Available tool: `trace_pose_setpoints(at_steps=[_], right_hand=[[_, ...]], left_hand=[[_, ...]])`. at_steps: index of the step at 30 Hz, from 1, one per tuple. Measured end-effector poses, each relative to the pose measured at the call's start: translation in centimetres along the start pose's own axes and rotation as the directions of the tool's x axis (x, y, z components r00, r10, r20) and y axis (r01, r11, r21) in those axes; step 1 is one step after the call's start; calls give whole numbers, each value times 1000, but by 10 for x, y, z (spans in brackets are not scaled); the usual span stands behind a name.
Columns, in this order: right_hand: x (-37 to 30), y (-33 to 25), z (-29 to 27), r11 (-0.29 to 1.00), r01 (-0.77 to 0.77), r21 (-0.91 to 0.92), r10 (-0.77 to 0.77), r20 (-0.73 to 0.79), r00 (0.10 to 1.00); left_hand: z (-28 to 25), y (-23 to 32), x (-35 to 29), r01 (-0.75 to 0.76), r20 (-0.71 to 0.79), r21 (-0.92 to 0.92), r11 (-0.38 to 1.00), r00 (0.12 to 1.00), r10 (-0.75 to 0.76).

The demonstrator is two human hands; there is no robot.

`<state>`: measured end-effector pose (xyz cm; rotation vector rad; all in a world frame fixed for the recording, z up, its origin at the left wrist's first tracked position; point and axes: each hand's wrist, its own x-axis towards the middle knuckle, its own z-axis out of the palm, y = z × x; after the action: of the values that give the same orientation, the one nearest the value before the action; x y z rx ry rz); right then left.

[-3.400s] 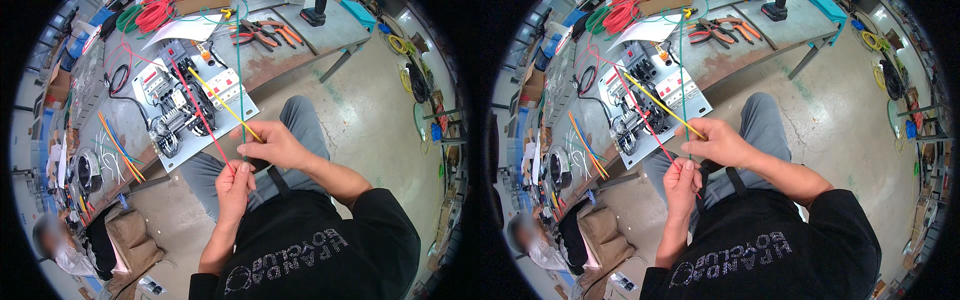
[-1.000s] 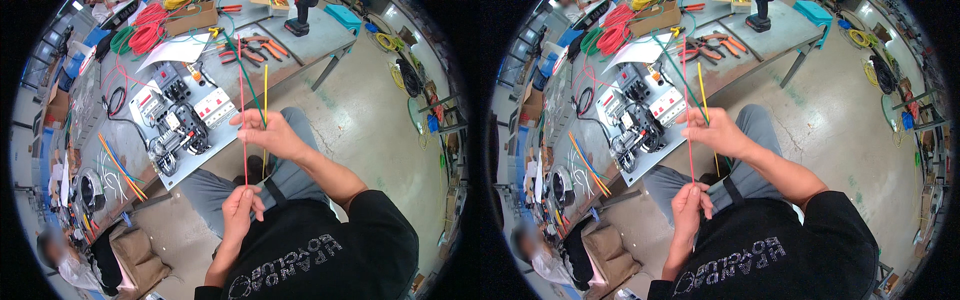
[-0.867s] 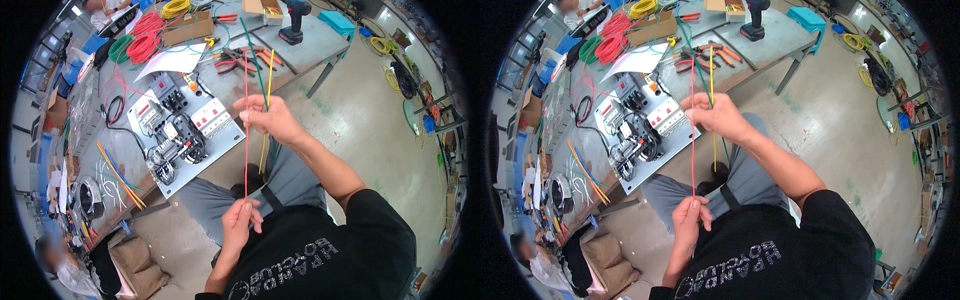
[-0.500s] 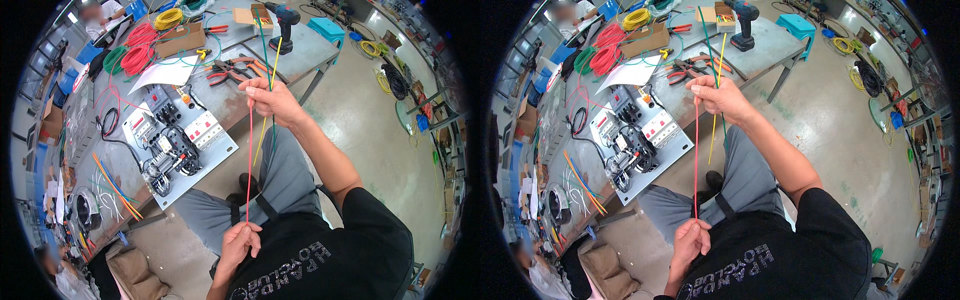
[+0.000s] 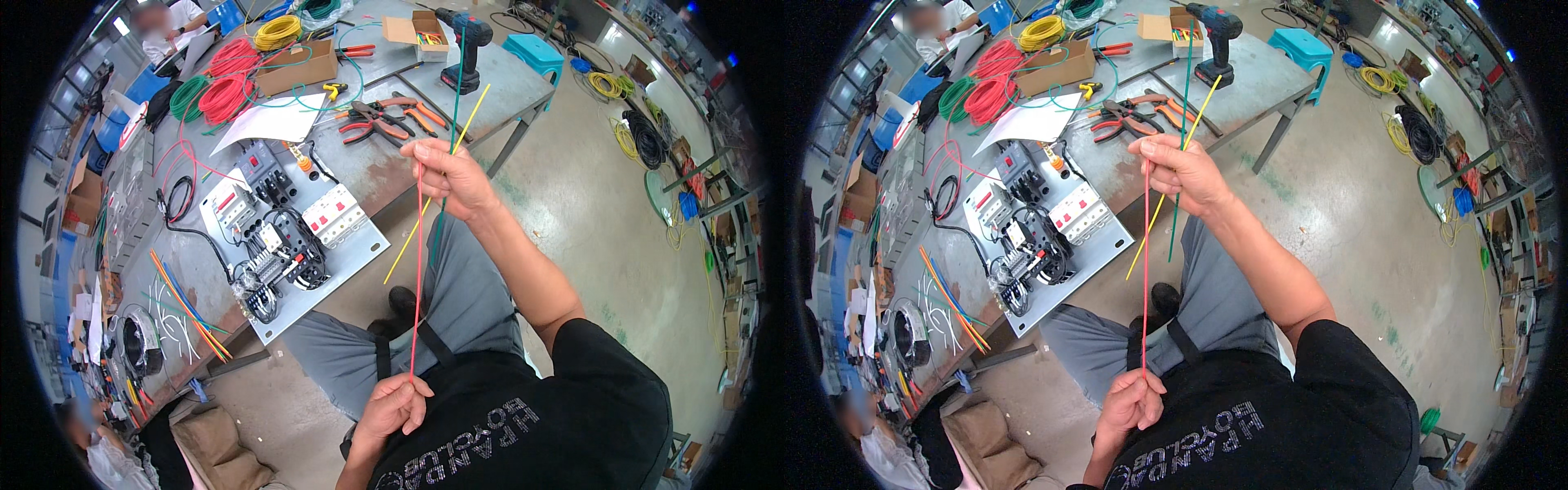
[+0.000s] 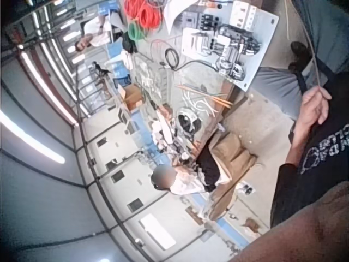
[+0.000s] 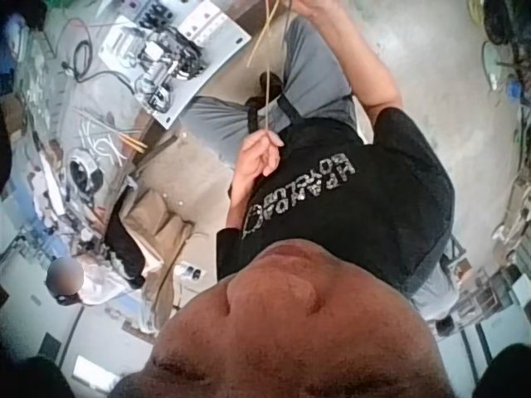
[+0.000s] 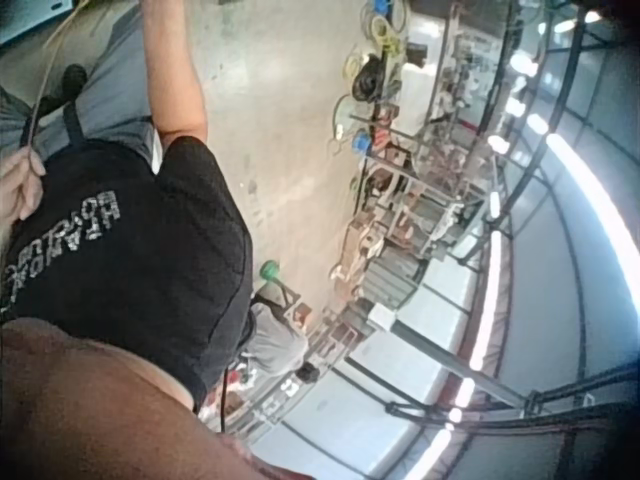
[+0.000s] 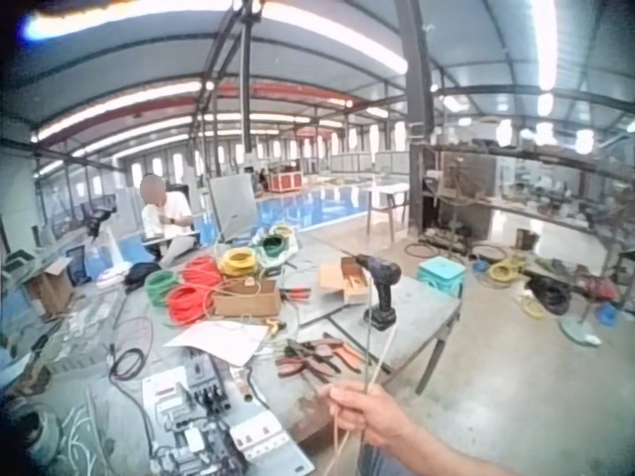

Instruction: The person strips insulation from red, yellow, and green wires using pliers and inserts them into terminals on an electrical panel. The person uses a screwdriver to tighten the terminal screws and secures the wires in place.

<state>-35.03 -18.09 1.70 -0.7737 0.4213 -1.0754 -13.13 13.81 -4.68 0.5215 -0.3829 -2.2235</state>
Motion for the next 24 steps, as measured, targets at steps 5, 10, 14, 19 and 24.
trace_pose_setpoints(at_steps=[5,10,14,19,24], right_hand=[[0,2,-5,998,-6,-61,3,-52,999],[-5,-4,3,993,-65,-99,64,-17,998],[-23,17,35,946,-207,-251,210,-15,978],[-62,61,66,848,-393,-355,433,38,901],[-21,19,74,861,92,-501,-108,-3,994]], left_hand=[[-5,-1,-1,2,30,-26,1000,1000,-1],[2,3,3,32,6,84,996,999,-32],[1,12,13,-39,-74,207,977,996,55],[5,33,38,-85,-202,446,891,960,192],[9,36,53,-189,-215,661,727,880,424]])
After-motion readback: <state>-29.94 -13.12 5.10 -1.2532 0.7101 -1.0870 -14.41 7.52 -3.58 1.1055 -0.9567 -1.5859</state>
